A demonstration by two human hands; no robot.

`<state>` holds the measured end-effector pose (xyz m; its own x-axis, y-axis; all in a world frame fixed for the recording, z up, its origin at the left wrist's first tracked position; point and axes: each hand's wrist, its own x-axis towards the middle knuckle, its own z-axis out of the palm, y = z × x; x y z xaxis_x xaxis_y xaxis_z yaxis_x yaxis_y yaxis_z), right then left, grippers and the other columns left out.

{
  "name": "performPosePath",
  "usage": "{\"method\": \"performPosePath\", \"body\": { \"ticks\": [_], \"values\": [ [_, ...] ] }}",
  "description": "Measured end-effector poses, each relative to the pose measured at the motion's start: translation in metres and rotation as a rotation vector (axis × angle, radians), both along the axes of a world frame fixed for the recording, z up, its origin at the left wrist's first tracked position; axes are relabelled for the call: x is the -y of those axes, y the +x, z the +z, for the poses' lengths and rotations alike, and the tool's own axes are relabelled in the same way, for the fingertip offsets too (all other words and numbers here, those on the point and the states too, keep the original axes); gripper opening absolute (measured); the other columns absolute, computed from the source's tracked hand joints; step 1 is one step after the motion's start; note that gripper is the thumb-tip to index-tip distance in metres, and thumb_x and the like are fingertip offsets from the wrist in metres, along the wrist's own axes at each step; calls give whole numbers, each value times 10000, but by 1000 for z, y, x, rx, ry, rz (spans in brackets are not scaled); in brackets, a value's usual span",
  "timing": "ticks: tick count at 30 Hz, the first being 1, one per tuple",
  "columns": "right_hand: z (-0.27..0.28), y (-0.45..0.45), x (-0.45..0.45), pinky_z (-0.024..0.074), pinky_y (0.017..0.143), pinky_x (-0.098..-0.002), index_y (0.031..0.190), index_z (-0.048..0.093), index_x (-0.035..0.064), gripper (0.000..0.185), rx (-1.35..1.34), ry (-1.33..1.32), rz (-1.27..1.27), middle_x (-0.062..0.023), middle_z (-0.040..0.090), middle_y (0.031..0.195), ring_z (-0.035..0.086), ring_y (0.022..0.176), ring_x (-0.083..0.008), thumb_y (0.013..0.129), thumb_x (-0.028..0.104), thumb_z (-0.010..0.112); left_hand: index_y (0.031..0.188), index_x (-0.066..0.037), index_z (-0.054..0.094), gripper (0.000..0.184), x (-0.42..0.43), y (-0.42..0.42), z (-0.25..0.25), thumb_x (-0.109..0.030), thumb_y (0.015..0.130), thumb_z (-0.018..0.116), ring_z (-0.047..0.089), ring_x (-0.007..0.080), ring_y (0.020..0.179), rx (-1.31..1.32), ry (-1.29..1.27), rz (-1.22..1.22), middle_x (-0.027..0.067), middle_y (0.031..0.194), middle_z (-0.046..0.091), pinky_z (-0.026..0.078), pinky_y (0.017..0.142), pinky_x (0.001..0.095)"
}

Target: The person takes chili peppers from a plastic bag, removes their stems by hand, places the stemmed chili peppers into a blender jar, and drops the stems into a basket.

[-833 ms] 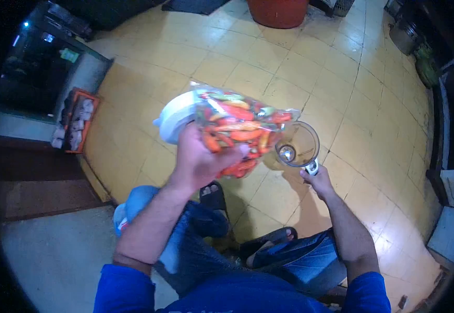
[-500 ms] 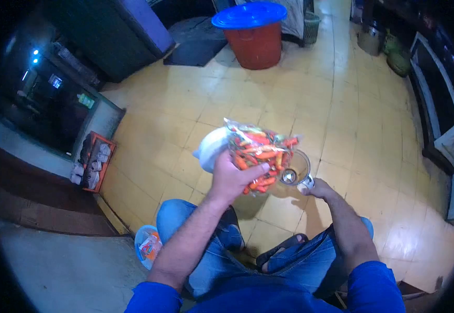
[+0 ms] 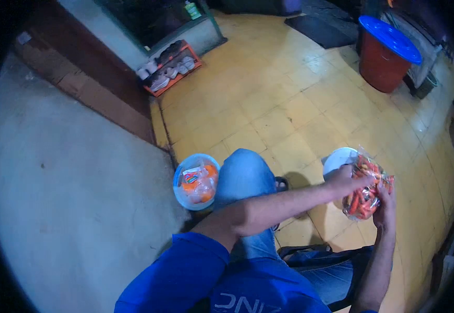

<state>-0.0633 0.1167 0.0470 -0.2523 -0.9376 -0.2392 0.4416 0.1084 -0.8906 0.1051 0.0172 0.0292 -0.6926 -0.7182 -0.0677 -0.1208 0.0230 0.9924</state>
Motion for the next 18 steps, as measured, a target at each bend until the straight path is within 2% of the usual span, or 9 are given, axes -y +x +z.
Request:
{"method": "performPosePath", "body": {
  "ticks": [1, 4, 6, 9, 11, 13, 14, 16, 18],
  "values": [
    [21, 7, 3, 539, 898, -370, 1286, 429, 30, 492, -60, -5, -40, -126, 602, 1170, 633, 1030, -212, 883, 171, 672, 1224, -36, 573, 522, 14, -5, -14, -456, 917, 612, 619, 159, 1017, -142, 204, -45, 84, 1145, 635, 484, 914, 315],
    [-6, 15, -6, 549, 872, -362, 1266, 436, 21, 471, -195, 67, -102, -123, 608, 1148, 637, 1008, -204, 879, 153, 669, 1244, -70, 576, 535, 40, 8, -47, -521, 969, 488, 642, 155, 960, -418, 623, -210, 66, 1133, 628, 517, 849, 306],
    [-17, -1, -10, 564, 841, -362, 1234, 452, 22, 420, -168, 13, -178, -123, 612, 1138, 643, 985, -200, 884, 141, 651, 1204, -71, 596, 506, 53, 22, -61, -503, 954, 514, 641, 128, 774, -61, 629, -34, 63, 1089, 632, 547, 704, 302],
    [-6, -26, -14, 567, 843, -379, 1215, 469, 20, 377, -2, -52, -277, -127, 612, 1152, 649, 995, -216, 899, 156, 624, 976, -33, 677, 464, 73, 46, -143, -485, 893, 618, 587, 136, 510, 380, 442, -140, 55, 722, 659, 450, 441, 278],
    [3, -35, -19, 563, 858, -386, 1210, 477, 22, 359, 73, -108, -377, -130, 615, 1155, 650, 1005, -227, 909, 166, 608, 829, -38, 707, 444, 48, 56, -188, -471, 883, 626, 569, 149, 462, 659, 199, -264, 68, 614, 634, 452, 434, 302],
    [4, -53, -18, 552, 891, -405, 1219, 478, 38, 342, 186, -204, -463, -137, 619, 1170, 649, 1032, -249, 935, 201, 578, 752, -68, 717, 453, 9, 65, -261, -487, 876, 599, 594, 175, 468, 699, -12, -415, 90, 609, 656, 490, 484, 348],
    [0, -60, -18, 552, 891, -405, 1219, 478, 38, 342, 187, -208, -477, -137, 619, 1170, 649, 1032, -249, 935, 201, 578, 743, -71, 723, 469, -15, 67, -294, -492, 875, 561, 638, 230, 530, 715, -75, -484, 115, 656, 679, 522, 580, 390],
    [-10, -74, -18, 554, 886, -405, 1201, 480, 55, 326, 279, -188, -569, -132, 620, 1161, 648, 1028, -238, 934, 208, 588, 780, -86, 735, 405, -62, 74, -322, -447, 841, 560, 673, 301, 734, 689, -200, -502, 137, 765, 702, 517, 722, 420],
    [-22, -86, -21, 561, 872, -397, 1160, 485, 65, 290, 288, -179, -615, -124, 621, 1139, 650, 1019, -225, 931, 205, 596, 808, -76, 733, 420, -88, 68, -313, -450, 842, 545, 670, 316, 776, 741, -52, -561, 157, 812, 704, 508, 752, 433]
  ]
}}
